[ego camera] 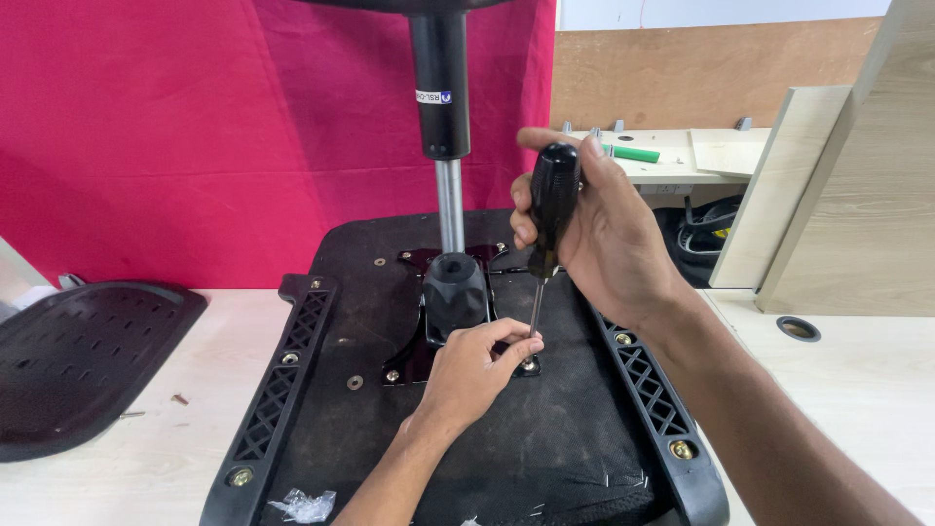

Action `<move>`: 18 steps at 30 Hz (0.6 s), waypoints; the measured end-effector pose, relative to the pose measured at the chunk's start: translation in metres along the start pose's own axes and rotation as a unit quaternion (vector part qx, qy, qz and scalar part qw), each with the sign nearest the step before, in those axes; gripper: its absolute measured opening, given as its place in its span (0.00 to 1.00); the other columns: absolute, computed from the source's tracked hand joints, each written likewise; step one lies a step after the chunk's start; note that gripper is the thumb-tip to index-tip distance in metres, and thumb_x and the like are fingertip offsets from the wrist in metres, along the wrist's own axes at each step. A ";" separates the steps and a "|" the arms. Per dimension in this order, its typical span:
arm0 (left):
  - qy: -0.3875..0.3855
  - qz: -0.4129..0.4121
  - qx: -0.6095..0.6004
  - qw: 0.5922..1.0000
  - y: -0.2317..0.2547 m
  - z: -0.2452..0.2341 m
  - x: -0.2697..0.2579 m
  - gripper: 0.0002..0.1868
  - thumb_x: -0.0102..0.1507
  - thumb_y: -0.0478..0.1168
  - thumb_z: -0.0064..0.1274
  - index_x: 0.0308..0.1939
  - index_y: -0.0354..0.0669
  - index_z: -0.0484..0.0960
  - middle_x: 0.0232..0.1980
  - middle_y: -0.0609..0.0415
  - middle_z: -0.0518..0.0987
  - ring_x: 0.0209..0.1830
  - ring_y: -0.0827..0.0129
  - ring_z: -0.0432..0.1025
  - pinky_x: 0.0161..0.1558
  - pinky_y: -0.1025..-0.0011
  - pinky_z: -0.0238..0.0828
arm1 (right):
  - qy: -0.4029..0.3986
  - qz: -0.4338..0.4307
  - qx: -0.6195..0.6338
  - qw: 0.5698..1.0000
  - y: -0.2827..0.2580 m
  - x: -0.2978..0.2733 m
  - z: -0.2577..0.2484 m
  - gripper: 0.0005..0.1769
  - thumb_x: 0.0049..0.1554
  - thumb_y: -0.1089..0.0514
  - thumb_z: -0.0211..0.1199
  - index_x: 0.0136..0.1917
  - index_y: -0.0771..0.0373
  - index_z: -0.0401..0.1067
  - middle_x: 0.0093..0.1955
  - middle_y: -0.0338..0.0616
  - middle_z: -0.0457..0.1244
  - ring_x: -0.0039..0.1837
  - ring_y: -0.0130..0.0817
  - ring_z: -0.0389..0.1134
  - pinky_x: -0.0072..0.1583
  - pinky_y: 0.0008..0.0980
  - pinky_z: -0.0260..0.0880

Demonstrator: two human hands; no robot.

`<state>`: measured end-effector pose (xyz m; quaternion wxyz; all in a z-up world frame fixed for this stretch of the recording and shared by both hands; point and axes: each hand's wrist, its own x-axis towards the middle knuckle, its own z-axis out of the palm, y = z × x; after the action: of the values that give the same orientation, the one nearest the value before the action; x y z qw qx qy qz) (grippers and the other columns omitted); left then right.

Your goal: The person uses a screwdriver to tighten screws on the underside of an office chair, securing the central gas lift mechanism to the seat base. The person works on multiple fasteners around the central column.

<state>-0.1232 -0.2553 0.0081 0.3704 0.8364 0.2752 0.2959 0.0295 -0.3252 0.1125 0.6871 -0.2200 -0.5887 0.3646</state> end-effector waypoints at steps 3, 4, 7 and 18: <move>0.017 0.026 0.015 0.999 -0.005 0.000 -0.001 0.14 0.63 0.50 0.56 0.46 0.49 0.88 0.38 0.59 0.88 0.33 0.73 0.80 0.38 0.72 0.73 | 0.011 -0.001 -0.047 0.999 -0.003 0.001 0.003 0.21 0.68 0.46 0.53 0.63 0.65 0.65 0.52 0.47 0.63 0.52 0.33 0.68 0.58 0.38 0.72; 0.026 0.031 0.028 0.999 -0.005 0.001 -0.002 0.14 0.62 0.50 0.57 0.46 0.49 0.88 0.38 0.59 0.88 0.33 0.73 0.80 0.38 0.72 0.73 | 0.016 -0.003 -0.072 0.997 -0.004 0.003 0.003 0.19 0.68 0.47 0.53 0.63 0.64 0.65 0.54 0.46 0.63 0.54 0.33 0.68 0.60 0.39 0.73; 0.080 0.073 0.036 0.993 -0.001 0.003 -0.004 0.13 0.61 0.49 0.59 0.43 0.48 0.88 0.37 0.60 0.88 0.36 0.76 0.82 0.40 0.75 0.77 | 0.041 0.012 -0.050 0.998 -0.003 0.005 0.003 0.15 0.64 0.51 0.54 0.59 0.61 0.61 0.53 0.46 0.64 0.52 0.35 0.69 0.61 0.41 0.74; 0.202 0.274 0.175 0.924 0.034 -0.035 0.018 0.22 0.47 0.58 0.72 0.30 0.46 0.86 0.30 0.59 0.83 0.38 0.66 0.77 0.56 0.61 0.60 | -0.005 -0.013 -0.029 0.999 -0.001 -0.006 0.003 0.26 0.70 0.41 0.48 0.63 0.66 0.68 0.49 0.49 0.62 0.50 0.34 0.66 0.57 0.37 0.71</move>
<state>-0.1277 -0.2467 0.0596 0.0588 0.8531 0.1519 0.4957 0.0269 -0.3309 0.1095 0.6819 -0.2303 -0.6055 0.3396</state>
